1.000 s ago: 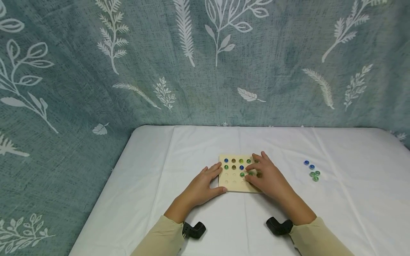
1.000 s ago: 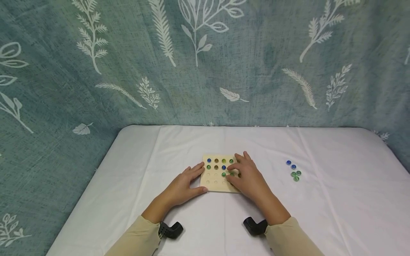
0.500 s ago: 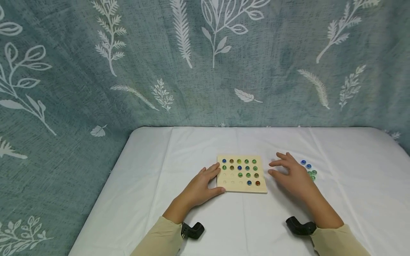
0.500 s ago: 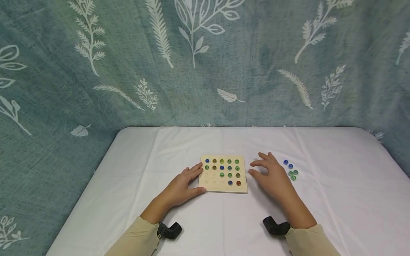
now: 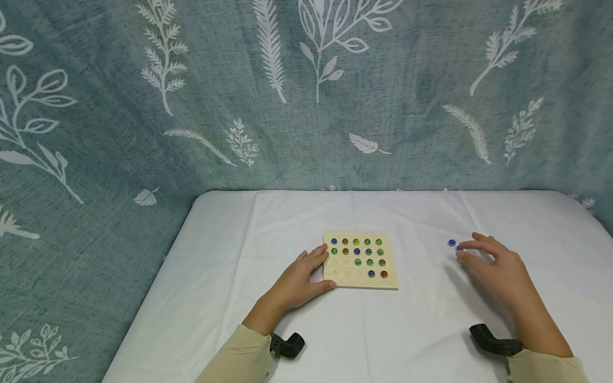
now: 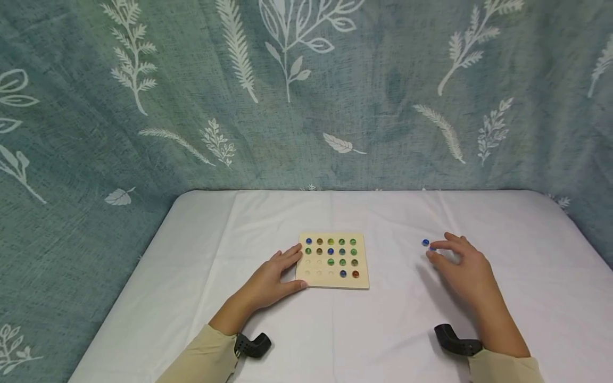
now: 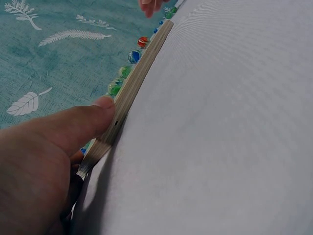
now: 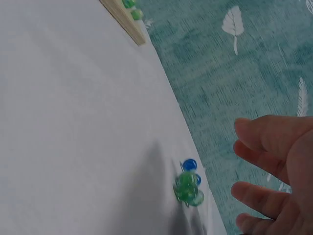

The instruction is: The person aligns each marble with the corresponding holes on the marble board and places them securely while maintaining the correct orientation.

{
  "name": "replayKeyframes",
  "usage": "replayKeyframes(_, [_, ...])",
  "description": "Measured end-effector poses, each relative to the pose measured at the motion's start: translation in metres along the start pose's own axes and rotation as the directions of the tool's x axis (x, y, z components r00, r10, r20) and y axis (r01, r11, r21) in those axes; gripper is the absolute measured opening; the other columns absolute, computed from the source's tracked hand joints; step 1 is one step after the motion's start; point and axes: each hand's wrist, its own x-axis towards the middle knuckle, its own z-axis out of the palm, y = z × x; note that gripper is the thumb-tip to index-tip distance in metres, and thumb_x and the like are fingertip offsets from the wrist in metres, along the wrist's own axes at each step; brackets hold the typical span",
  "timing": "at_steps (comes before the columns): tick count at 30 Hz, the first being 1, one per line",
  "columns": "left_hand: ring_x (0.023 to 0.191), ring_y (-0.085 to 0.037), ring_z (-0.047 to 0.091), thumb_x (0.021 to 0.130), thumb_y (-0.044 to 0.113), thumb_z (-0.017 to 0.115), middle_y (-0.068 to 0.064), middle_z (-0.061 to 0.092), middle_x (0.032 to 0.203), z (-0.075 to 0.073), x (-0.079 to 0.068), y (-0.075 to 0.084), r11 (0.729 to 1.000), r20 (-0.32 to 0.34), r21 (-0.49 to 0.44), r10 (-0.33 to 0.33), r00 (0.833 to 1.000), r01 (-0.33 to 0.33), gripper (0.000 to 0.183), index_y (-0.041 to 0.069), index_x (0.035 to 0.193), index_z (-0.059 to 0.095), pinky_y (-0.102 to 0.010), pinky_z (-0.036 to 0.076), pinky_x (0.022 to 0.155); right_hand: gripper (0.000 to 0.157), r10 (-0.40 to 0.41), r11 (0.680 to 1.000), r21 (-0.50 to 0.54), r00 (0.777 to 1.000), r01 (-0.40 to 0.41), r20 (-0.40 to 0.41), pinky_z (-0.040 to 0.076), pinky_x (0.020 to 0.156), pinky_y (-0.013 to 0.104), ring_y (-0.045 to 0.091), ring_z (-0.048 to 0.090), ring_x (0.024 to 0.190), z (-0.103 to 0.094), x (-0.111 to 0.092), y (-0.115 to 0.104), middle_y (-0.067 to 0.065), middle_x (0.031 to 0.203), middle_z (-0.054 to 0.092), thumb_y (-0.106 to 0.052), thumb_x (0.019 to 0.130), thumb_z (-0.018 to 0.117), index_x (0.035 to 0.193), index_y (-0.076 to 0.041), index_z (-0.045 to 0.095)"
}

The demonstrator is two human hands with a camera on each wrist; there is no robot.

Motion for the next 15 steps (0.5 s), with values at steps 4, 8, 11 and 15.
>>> replayKeyframes(4, [0.151,-0.017,0.02,0.089,0.046,0.07,0.011,0.023,0.162,0.001,-0.001,0.001,1.0,0.002,-0.006,-0.021,1.0,0.021,0.078,0.014,0.153,0.038,-0.041,0.019,0.125,0.06,0.047,0.999,-0.012,0.999,-0.047,-0.022,0.018,0.107,0.077,0.051,0.014,0.146,-0.005,0.002,0.011,0.025,0.157,0.029,-0.05,0.098,0.054,0.132,-0.001,0.059])
replayKeyframes(8, [0.151,-0.017,0.02,0.089,0.046,0.07,0.01,0.023,0.162,0.001,-0.001,0.001,1.0,0.0,-0.002,-0.016,1.0,0.016,0.078,0.014,0.153,0.038,-0.041,0.019,0.125,0.058,0.089,0.996,-0.02,0.995,-0.09,-0.049,0.018,0.11,0.075,0.052,0.016,0.145,-0.006,0.005,0.021,0.026,0.156,0.03,-0.049,0.098,0.053,0.13,-0.001,0.06])
replayKeyframes(11, [0.15,-0.014,0.021,0.089,0.046,0.07,0.009,0.024,0.162,0.0,0.0,0.001,1.0,0.0,0.004,-0.005,1.0,0.005,0.078,0.013,0.152,0.038,-0.039,0.017,0.126,0.054,0.088,0.996,-0.016,0.994,-0.089,-0.057,0.017,0.112,0.073,0.051,0.015,0.145,-0.004,0.006,0.029,0.027,0.155,0.032,-0.045,0.1,0.053,0.129,0.0,0.06])
replayKeyframes(15, [0.15,-0.012,0.021,0.09,0.046,0.069,0.008,0.023,0.163,0.0,0.0,0.001,1.0,0.004,0.002,0.001,1.0,-0.001,0.078,0.013,0.153,0.038,-0.038,0.015,0.126,0.051,0.056,0.998,-0.012,0.997,-0.057,-0.055,0.016,0.113,0.072,0.052,0.014,0.145,0.0,0.007,0.037,0.028,0.153,0.033,-0.04,0.101,0.052,0.13,0.001,0.06])
